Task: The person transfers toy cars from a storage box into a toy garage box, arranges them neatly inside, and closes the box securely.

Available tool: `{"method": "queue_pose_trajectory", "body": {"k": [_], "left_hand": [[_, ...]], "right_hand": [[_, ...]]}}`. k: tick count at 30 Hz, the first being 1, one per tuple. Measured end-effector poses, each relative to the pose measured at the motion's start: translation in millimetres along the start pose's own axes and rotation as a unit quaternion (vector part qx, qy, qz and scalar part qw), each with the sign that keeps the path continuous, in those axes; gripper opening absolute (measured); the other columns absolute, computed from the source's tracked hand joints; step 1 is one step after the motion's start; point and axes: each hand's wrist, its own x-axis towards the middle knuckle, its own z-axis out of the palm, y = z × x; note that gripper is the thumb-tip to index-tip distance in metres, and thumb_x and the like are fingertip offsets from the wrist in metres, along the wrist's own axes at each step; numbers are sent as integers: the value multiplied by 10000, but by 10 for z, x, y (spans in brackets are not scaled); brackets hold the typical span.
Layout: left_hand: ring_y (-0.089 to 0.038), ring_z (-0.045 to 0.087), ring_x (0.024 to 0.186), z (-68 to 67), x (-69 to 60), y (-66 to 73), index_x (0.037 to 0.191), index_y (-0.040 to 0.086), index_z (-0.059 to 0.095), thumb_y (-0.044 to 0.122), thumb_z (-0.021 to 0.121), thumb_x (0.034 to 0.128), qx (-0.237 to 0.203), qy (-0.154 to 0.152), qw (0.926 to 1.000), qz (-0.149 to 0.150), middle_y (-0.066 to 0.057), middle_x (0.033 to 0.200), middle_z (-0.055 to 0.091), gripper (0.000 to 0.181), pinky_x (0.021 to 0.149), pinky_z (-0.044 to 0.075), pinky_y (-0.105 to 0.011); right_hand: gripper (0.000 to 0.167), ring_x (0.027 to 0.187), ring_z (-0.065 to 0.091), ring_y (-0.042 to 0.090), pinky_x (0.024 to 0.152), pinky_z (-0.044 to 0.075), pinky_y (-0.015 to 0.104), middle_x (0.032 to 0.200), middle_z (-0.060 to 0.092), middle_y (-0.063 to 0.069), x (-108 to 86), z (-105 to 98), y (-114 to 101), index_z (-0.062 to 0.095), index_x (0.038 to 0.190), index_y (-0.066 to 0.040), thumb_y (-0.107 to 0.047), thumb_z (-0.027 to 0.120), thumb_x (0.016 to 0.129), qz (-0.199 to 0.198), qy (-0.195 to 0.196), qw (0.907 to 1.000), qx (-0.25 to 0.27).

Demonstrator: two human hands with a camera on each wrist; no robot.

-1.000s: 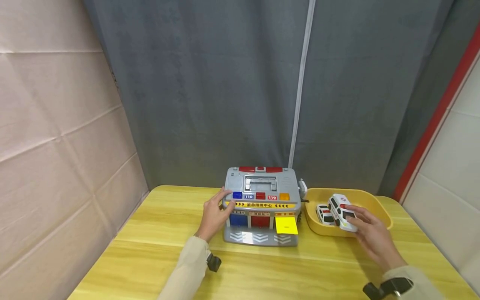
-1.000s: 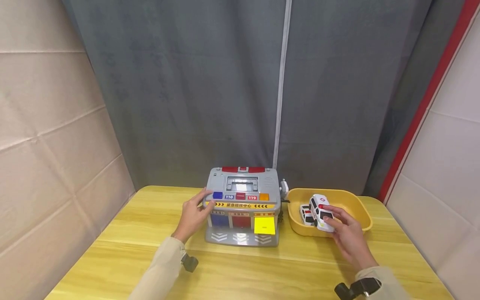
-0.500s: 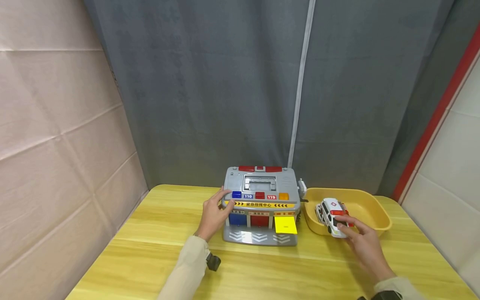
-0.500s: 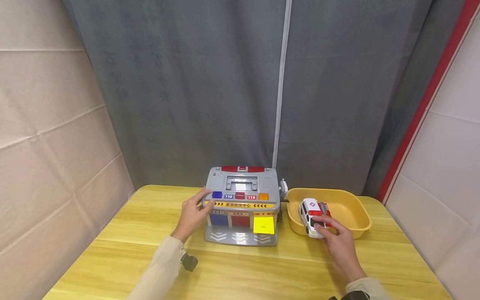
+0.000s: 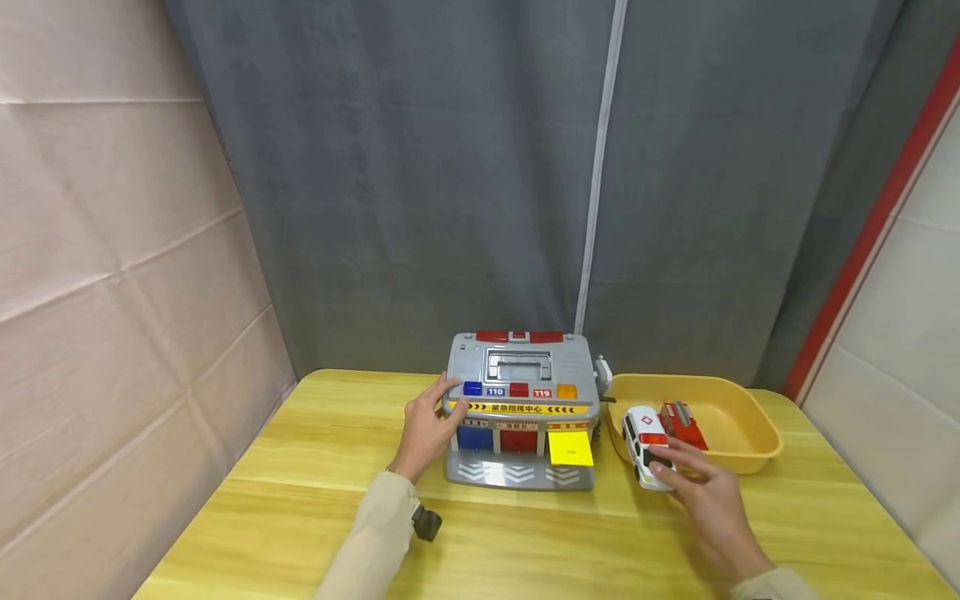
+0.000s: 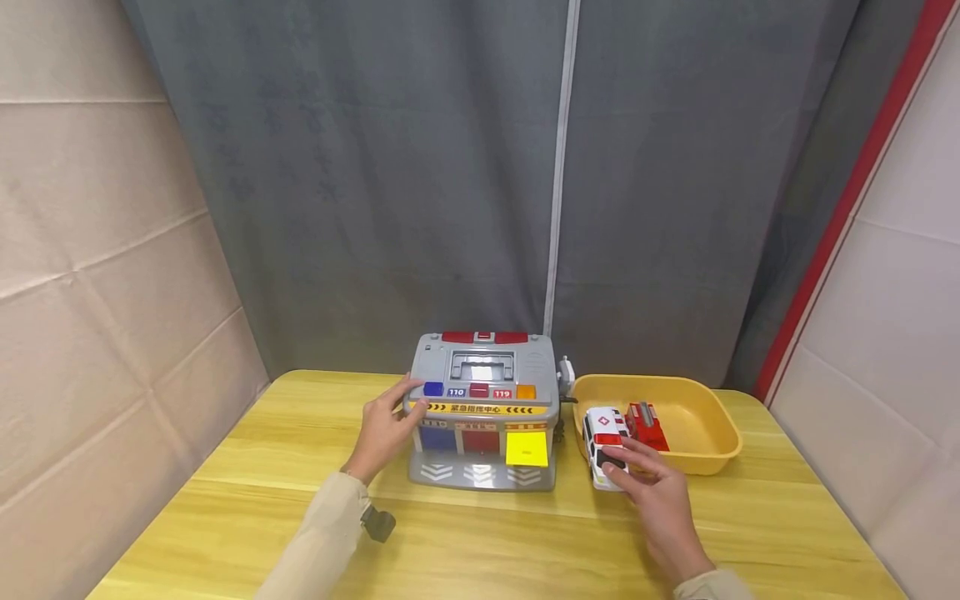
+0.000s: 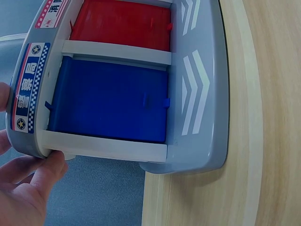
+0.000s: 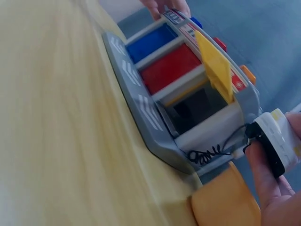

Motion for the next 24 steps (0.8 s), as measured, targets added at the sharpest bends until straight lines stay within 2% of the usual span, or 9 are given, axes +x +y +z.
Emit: {"method": "queue_pose_trajectory", "body": {"k": [7, 9, 12, 16, 24], "left_hand": [[-388, 488, 1409, 0, -2, -10, 1281, 135, 668, 289, 678, 935, -36, -3, 10000, 25, -168, 1551, 463, 379, 1005, 575, -476], [-389, 490, 1406, 0, 0, -12, 1279, 129, 669, 287, 679, 935, -57, -6, 10000, 39, -173, 1549, 464, 379, 1003, 575, -478], [-389, 493, 1404, -1, 7, -12, 1276, 125, 670, 283, 680, 933, -77, -6, 10000, 49, -177, 1547, 465, 377, 1002, 574, -481], [-384, 483, 1414, -4, 5, -8, 1285, 133, 665, 282, 676, 936, -107, -30, 9999, -22, -165, 1558, 456, 380, 1013, 565, -486], [-390, 467, 1426, -11, -5, 10, 1291, 146, 661, 286, 665, 945, -112, -55, 9999, -84, -162, 1572, 440, 374, 1024, 554, -489]], "right_hand": [[300, 1055, 498, -141, 805, 568, 89, 1156, 527, -348, -73, 119, 37, 762, 1152, -98, -119, 788, 854, 36, -69, 9998, -201], [342, 1047, 518, -146, 809, 569, 92, 1157, 543, -343, -93, 162, 46, 729, 1176, -7, -100, 786, 851, -67, -70, 9997, -226], [373, 1063, 503, -160, 834, 553, 78, 1170, 536, -347, -120, 213, 66, 706, 1199, 21, -101, 781, 854, -64, -160, 9995, -282], [390, 1062, 510, -155, 856, 556, 91, 1181, 528, -337, -150, 278, 100, 698, 1214, 16, -94, 780, 849, 30, -250, 9992, -320], [362, 987, 626, -35, 828, 599, 154, 1169, 533, -285, -196, 383, 147, 712, 1179, 23, -57, 779, 832, 293, -289, 9991, -64]]}}
